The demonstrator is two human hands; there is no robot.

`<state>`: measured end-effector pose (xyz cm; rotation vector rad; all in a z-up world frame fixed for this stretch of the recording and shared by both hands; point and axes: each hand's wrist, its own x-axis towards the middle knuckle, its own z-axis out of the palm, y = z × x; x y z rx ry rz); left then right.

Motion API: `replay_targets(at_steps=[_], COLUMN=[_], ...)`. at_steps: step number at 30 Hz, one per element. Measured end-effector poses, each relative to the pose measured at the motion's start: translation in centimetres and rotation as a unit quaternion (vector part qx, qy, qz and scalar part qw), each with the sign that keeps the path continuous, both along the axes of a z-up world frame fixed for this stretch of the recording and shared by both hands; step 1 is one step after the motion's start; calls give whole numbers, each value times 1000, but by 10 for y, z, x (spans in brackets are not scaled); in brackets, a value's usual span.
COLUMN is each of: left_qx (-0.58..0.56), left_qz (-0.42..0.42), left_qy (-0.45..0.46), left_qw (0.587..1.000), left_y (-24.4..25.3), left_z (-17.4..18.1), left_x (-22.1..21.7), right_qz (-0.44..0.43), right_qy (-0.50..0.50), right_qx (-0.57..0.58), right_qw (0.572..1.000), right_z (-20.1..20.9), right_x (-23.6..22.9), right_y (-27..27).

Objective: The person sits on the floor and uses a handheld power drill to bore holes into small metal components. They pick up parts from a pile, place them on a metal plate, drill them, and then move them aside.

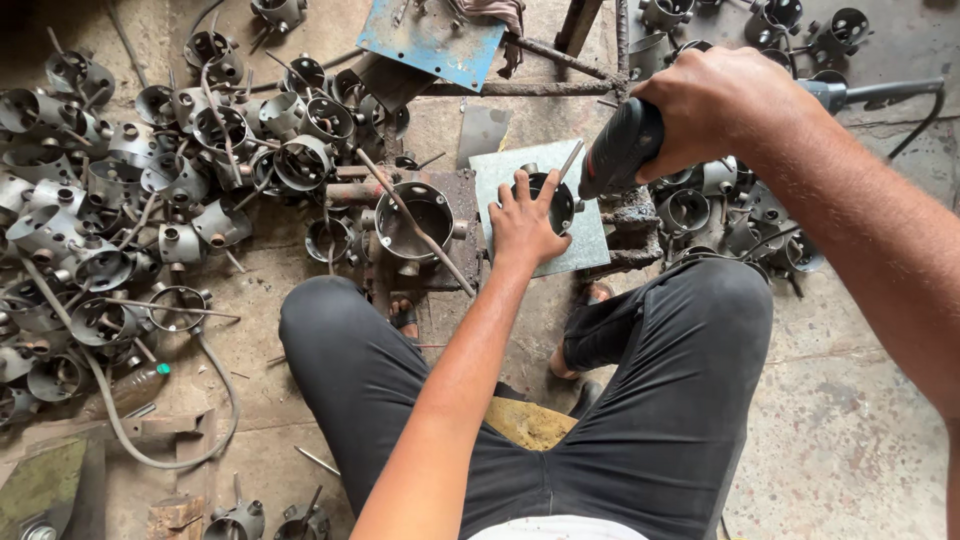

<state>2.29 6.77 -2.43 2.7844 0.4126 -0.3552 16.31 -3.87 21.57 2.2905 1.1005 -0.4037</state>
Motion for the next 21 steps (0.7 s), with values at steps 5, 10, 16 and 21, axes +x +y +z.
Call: replay_targets(at_steps=[5, 10, 16, 21], left_qx=[-13, -7, -12, -16], left_qz=[7, 14, 18, 15], left_qy=[-11, -34, -36, -22], left_qw=[1000, 999, 999, 999], left_y=[-1, -1, -2, -1], left_z=[-1, -1, 1, 4], left_x=[-3, -1, -4, -3], right_qz=[14, 39, 28, 32], right_qy=[1, -10, -10, -11], right_qx=[16, 3, 17, 20], right_qw=[1000, 999, 999, 999], right_z=[1, 6, 11, 9], right_x=[1, -3, -8, -3], right_y=[-3, 0, 4, 2])
